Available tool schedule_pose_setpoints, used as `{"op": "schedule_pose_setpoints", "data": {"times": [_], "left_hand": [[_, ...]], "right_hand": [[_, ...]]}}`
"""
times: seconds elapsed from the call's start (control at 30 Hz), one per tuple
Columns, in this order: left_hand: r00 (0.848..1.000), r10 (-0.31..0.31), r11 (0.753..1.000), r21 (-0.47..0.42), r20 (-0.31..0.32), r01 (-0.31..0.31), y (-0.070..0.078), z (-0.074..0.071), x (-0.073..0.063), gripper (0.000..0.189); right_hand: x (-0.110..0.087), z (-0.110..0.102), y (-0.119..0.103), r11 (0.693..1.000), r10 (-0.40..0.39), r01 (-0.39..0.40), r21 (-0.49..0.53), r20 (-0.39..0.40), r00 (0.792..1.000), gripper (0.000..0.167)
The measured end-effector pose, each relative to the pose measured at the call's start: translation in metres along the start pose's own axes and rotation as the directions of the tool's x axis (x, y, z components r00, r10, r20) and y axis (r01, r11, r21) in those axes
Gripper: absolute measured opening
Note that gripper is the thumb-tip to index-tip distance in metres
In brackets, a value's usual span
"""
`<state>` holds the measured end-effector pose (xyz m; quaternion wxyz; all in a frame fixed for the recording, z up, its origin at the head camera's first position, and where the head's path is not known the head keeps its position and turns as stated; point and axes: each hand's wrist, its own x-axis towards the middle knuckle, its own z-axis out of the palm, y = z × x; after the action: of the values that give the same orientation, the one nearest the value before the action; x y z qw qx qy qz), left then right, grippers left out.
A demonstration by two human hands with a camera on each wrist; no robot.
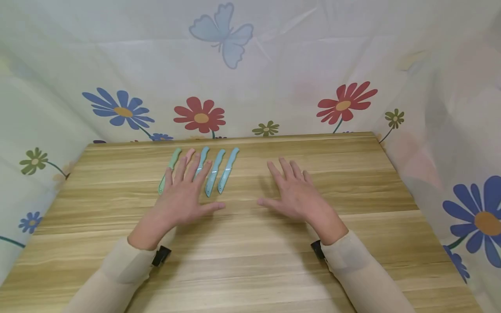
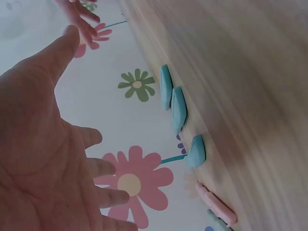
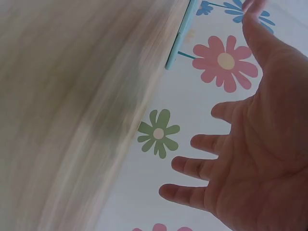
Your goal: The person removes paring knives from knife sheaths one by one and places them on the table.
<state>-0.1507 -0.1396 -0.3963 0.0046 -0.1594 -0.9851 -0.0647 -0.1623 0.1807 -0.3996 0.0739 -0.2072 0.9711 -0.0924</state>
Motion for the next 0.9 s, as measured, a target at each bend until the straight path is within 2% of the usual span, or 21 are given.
{"op": "schedule_pose_setpoints", "data": {"times": [0.2, 0.4, 0.63, 0.9], "left_hand": [[1.000, 0.020, 1.000, -0.013, -0.010, -0.020, -0.002, -0.006, 0.008, 0.118], [0.999, 0.042, 0.999, 0.034, 0.000, -0.042, -0.004, -0.012, 0.018, 0.115], [0.997, 0.076, 0.996, 0.057, -0.022, -0.075, -0.009, -0.017, 0.034, 0.106], [0.996, 0.083, 0.996, 0.039, 0.012, -0.084, -0.008, -0.031, 0.054, 0.092]], "right_hand": [[0.002, -0.003, -0.002, 1.000, -0.002, 0.003, 0.024, -0.036, 0.999, 0.108], [0.007, -0.005, -0.005, 1.000, -0.002, 0.003, 0.026, -0.047, 0.999, 0.106], [0.015, -0.009, -0.013, 1.000, 0.009, -0.006, 0.027, -0.094, 0.996, 0.101], [0.024, -0.012, -0.019, 0.997, 0.051, -0.045, 0.061, -0.094, 0.994, 0.096]]}}
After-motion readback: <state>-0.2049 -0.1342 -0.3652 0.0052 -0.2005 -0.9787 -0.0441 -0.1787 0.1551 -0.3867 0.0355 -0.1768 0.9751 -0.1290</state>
